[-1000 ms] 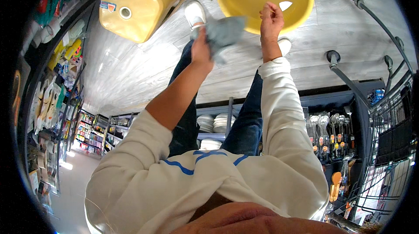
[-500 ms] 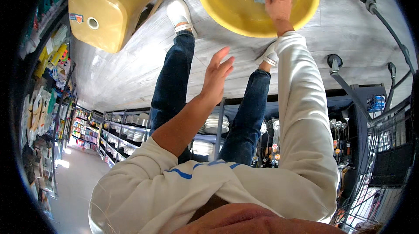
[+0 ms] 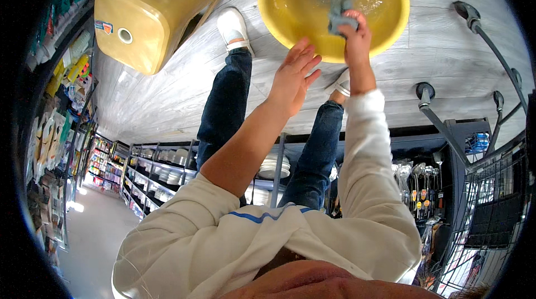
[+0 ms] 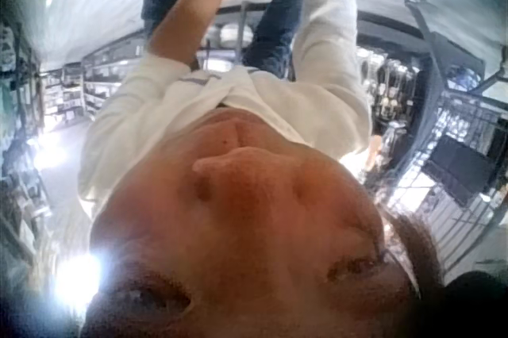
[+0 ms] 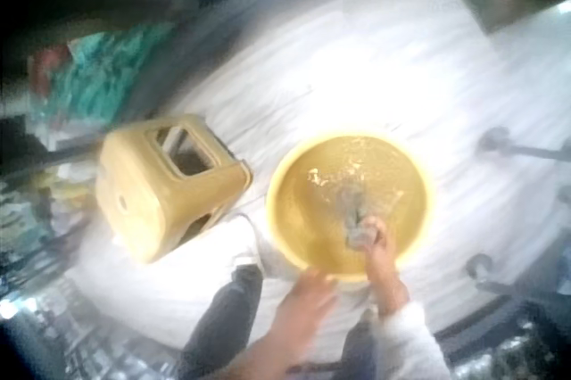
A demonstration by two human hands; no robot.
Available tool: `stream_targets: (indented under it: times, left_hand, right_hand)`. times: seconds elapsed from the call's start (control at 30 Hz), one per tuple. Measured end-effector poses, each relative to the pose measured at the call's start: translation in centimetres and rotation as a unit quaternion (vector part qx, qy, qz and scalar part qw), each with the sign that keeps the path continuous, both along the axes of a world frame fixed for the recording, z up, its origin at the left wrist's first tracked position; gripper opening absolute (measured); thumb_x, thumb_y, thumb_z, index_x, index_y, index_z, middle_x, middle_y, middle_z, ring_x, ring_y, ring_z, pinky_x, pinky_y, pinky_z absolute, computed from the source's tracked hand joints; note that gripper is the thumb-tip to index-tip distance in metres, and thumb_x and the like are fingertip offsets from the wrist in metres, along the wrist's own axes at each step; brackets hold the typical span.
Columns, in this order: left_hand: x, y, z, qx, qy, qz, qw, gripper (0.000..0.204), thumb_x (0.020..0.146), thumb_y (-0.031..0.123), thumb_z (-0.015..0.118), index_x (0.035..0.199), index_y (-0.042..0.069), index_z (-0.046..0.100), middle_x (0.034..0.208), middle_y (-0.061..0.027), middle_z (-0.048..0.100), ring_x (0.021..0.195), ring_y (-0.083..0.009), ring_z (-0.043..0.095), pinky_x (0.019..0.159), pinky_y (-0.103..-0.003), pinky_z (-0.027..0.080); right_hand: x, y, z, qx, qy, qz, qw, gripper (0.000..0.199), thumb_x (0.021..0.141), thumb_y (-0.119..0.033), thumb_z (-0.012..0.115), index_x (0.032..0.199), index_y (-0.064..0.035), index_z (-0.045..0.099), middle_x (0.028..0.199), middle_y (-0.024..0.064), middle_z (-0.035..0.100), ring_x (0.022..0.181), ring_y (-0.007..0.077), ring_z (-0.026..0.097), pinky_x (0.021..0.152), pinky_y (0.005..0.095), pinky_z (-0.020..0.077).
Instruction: The person sits on a small stool and wipes a low supermarket shelf with a cloth. They then stand, walk to a yellow basin, wring out the cloth in water, and return to wipe a different display rack.
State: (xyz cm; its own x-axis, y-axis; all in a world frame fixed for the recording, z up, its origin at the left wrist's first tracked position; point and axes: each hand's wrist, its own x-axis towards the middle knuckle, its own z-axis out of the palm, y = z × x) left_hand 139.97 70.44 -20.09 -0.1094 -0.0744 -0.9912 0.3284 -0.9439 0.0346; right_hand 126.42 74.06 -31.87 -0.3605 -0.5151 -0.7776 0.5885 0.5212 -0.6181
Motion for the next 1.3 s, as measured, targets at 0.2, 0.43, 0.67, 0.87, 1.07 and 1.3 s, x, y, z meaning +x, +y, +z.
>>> stream_targets:
  times: [0.2,0.43,0.67,0.87,1.07,1.3]
  left_hand:
    - [-2.2,-1.4,-0.8,-0.002,0.045,0.049,0.998,0.05,0.088,0.038,0.053,0.131,0.019,0.037,0.11,-0.0072,0.053,0.098,-0.0195,0.053,0.082,-0.037,0.046]
    - [1.4,0.6,-5.5,-0.024,0.167,0.065,0.984,0.028,0.092,0.026,0.047,0.115,0.01,0.047,0.099,-0.0058,0.056,0.091,-0.0177,0.055,0.072,-0.03,0.049]
    - [-2.0,-2.0,-1.6,-0.025,-0.007,-0.016,1.0,0.034,0.096,0.022,0.038,0.127,0.011,0.038,0.111,-0.0044,0.052,0.101,-0.0162,0.052,0.087,-0.031,0.043]
    - [-3.1,-3.0,-1.0,-0.054,0.002,-0.059,0.997,0.017,0.093,0.02,0.047,0.108,0.013,0.048,0.105,0.0004,0.054,0.097,-0.0126,0.052,0.085,-0.032,0.04]
    - [-2.5,-2.7,-0.7,-0.128,0.01,-0.103,0.986,0.016,0.089,0.013,0.054,0.105,0.013,0.05,0.099,0.002,0.055,0.088,-0.0124,0.052,0.081,-0.03,0.042]
    - [-1.7,-0.4,-5.6,-0.204,-0.109,-0.136,0.963,0.032,0.086,0.006,0.053,0.117,0.005,0.043,0.102,-0.0046,0.05,0.092,-0.0155,0.05,0.085,-0.03,0.043]
  right_hand:
    - [2.6,1.8,12.4,-0.08,0.079,0.128,0.985,0.027,0.06,-0.002,0.067,0.08,-0.0069,0.049,0.084,0.0041,0.052,0.083,0.0154,0.05,0.081,0.0283,0.0406]
    - [5.7,-0.6,12.5,-0.167,0.37,0.138,0.903,0.028,0.065,-0.005,0.07,0.065,-0.0057,0.041,0.062,0.0103,0.046,0.056,0.0247,0.046,0.049,0.032,0.0371]
    - [3.7,-2.7,6.2,-0.077,0.405,0.098,0.906,0.016,0.07,-0.008,0.062,0.067,-0.0042,0.047,0.068,0.0134,0.049,0.059,0.0314,0.05,0.052,0.036,0.0407]
    - [0.5,-0.3,-1.7,-0.056,0.474,0.005,0.879,0.012,0.075,-0.01,0.062,0.076,-0.0014,0.054,0.083,0.0131,0.056,0.074,0.0288,0.054,0.068,0.0345,0.0438]
    - [-2.4,0.6,-1.2,-0.016,0.132,-0.212,0.968,0.017,0.085,-0.017,0.061,0.083,-0.0011,0.055,0.094,0.0083,0.056,0.081,0.0135,0.053,0.073,0.0252,0.0433]
    - [-4.3,3.5,-2.2,0.009,0.15,-0.099,0.984,0.019,0.084,-0.019,0.063,0.09,-0.0022,0.056,0.091,0.0071,0.059,0.079,0.0107,0.053,0.068,0.0241,0.045]
